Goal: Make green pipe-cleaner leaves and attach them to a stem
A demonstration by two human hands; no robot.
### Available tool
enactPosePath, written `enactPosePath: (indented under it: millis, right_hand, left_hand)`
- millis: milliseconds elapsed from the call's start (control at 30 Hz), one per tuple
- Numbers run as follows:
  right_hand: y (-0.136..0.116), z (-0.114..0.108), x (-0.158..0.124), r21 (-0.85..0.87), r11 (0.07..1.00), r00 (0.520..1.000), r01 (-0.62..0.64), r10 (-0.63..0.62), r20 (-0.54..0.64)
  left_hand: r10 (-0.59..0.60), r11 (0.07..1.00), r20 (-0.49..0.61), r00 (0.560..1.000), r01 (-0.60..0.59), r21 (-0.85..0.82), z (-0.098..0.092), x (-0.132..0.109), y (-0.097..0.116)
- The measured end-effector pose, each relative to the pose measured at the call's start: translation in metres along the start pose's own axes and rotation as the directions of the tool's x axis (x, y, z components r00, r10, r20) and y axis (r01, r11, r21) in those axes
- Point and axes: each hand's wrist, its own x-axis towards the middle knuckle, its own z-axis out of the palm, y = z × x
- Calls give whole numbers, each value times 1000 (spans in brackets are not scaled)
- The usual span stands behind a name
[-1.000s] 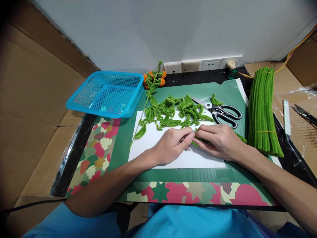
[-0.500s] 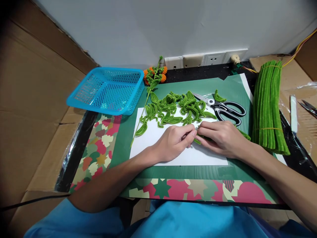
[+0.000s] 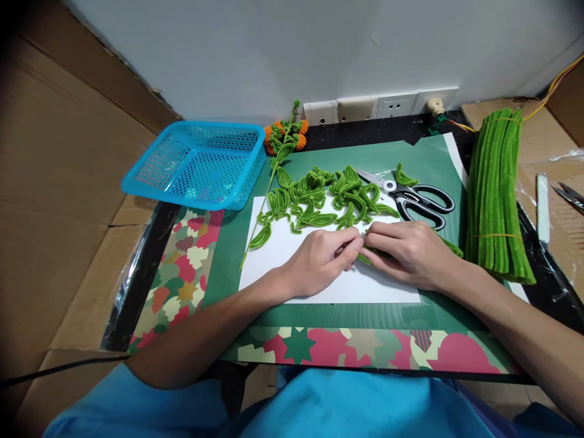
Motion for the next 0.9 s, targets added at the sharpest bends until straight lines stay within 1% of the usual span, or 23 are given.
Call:
enactPosePath:
  millis: [267,500,900]
  right_hand:
    - [-2,-2,3,-3,1000,1000,3,-3,7]
    - [-2,-1,1,-9,1000,1000,2,-1,11]
    - [-4,-6,7,-35,998,999,44,-43,34]
  left_hand:
    - [-2,1000,-3,1000,2,25,0,0,1]
    - [-1,1000,7,1000,1,-1,0,0,0]
    - [5,1000,6,1000,-5,1,0,0,1]
